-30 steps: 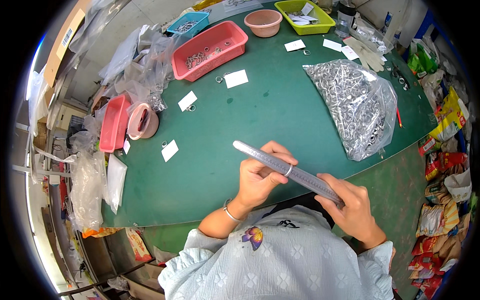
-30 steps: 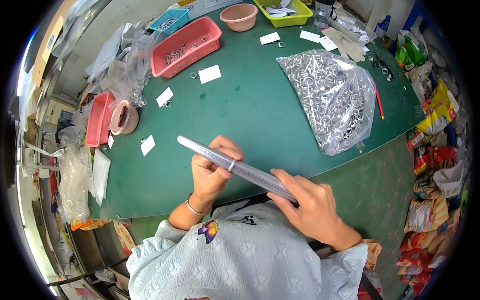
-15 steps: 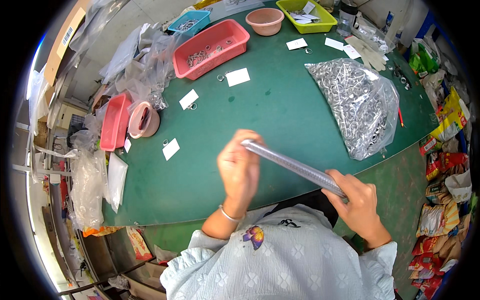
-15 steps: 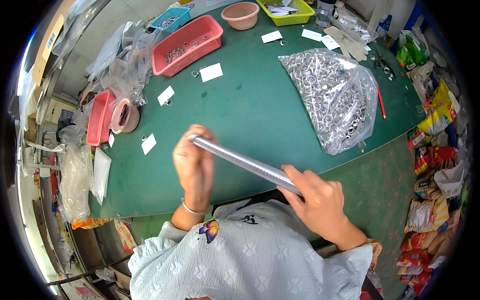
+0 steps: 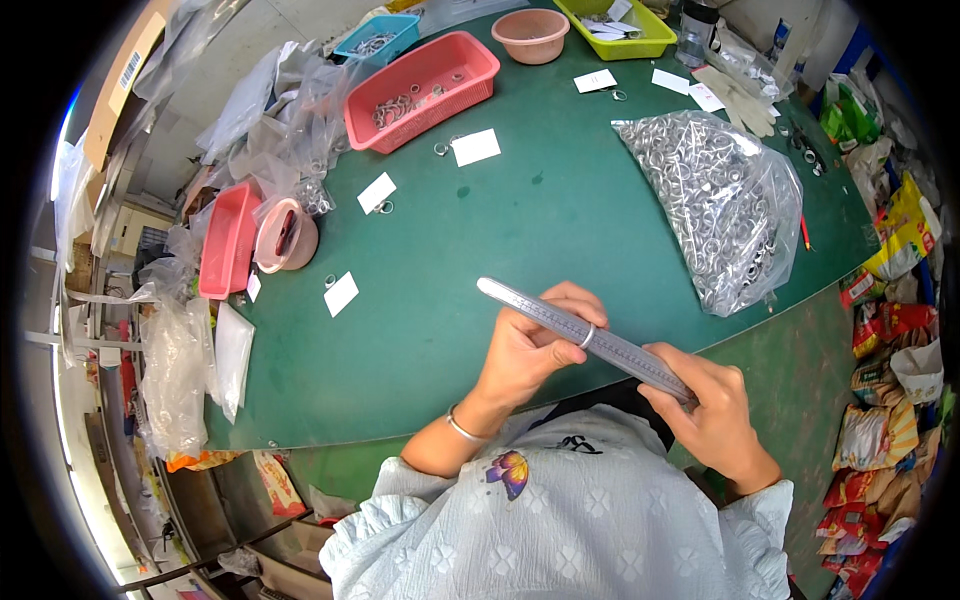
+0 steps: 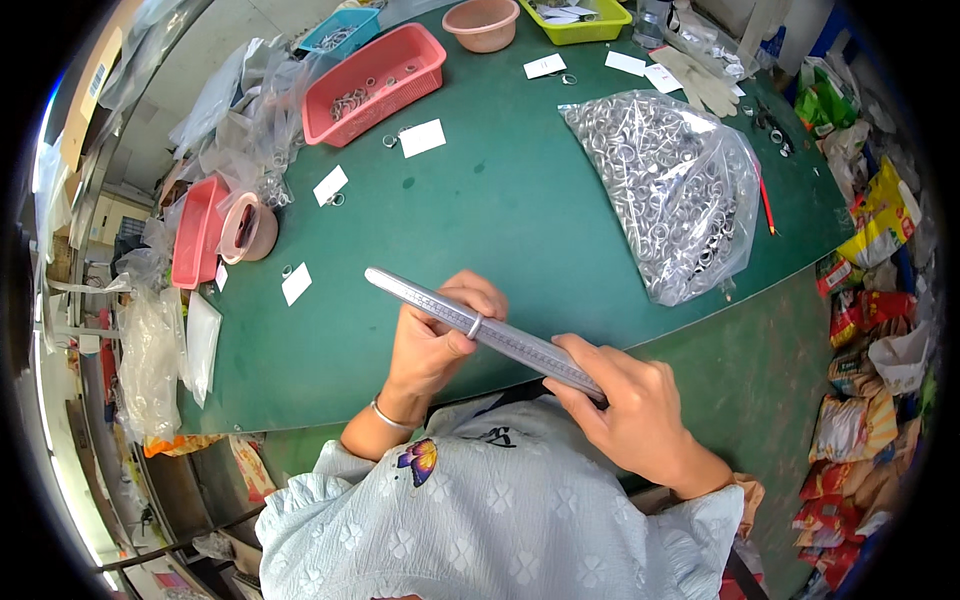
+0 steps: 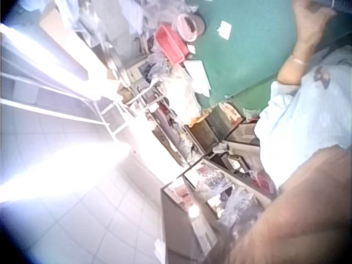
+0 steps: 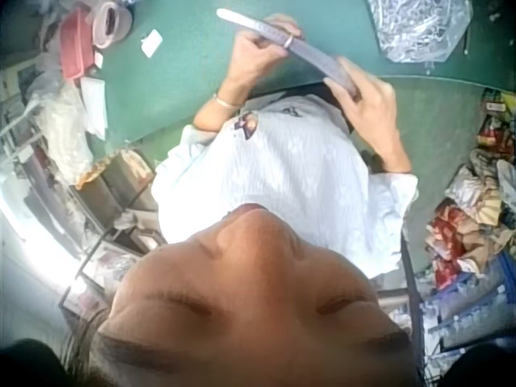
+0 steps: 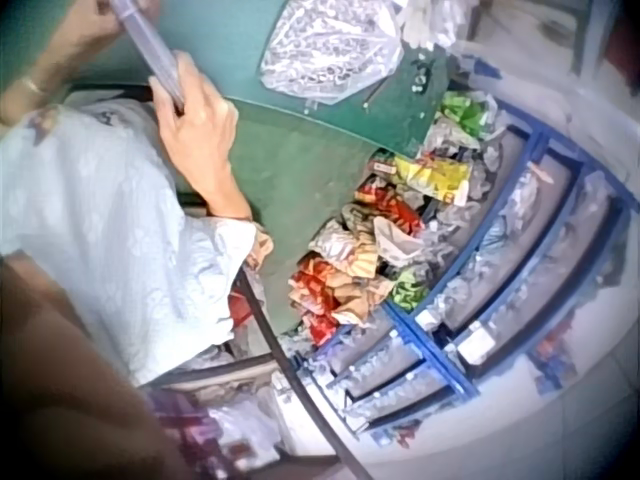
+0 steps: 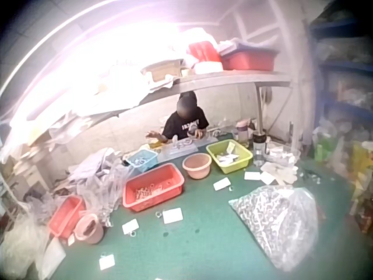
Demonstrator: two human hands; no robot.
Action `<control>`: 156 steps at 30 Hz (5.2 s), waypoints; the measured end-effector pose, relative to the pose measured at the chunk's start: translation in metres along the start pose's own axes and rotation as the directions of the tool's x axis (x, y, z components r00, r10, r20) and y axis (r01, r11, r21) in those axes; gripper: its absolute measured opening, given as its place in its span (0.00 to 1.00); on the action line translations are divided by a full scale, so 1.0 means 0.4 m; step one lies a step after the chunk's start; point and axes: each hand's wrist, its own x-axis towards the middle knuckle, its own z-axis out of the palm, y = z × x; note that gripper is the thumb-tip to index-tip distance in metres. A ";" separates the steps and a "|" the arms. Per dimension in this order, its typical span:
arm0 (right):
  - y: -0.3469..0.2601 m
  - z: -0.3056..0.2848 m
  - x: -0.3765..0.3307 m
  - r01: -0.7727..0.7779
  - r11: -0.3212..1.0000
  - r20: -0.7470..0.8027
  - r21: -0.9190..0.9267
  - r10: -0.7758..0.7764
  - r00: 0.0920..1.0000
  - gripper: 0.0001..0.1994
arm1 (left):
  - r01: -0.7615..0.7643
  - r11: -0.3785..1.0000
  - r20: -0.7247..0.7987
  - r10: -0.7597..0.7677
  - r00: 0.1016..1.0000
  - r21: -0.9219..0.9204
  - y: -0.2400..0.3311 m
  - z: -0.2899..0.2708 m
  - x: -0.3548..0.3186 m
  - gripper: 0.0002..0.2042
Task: The person uses a digital caliper to measure small metal rings, placing them on white cards and marking them with a red pen. They repeatedly pick up rings from a plastic bag, measure them, and record the results on the cards.
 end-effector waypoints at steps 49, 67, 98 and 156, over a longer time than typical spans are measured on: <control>-0.010 0.035 0.009 0.037 0.999 -0.021 -0.015 -0.037 0.999 0.16 | -0.198 0.980 -0.050 0.199 0.979 0.036 -0.019 -0.010 0.000 0.19; -0.014 0.026 0.023 -0.041 0.998 0.030 0.053 0.039 0.999 0.12 | -0.257 0.957 -0.258 0.216 0.942 -0.136 0.039 -0.093 -0.004 0.22; -0.029 0.029 0.027 -0.037 0.997 0.024 0.074 0.035 0.999 0.13 | -0.001 0.991 0.136 0.019 0.991 -0.137 0.003 -0.055 0.026 0.19; -0.011 0.057 0.033 0.046 0.998 -0.037 -0.040 -0.048 0.998 0.16 | -0.030 0.998 0.142 0.037 0.989 -0.052 0.008 -0.083 0.027 0.16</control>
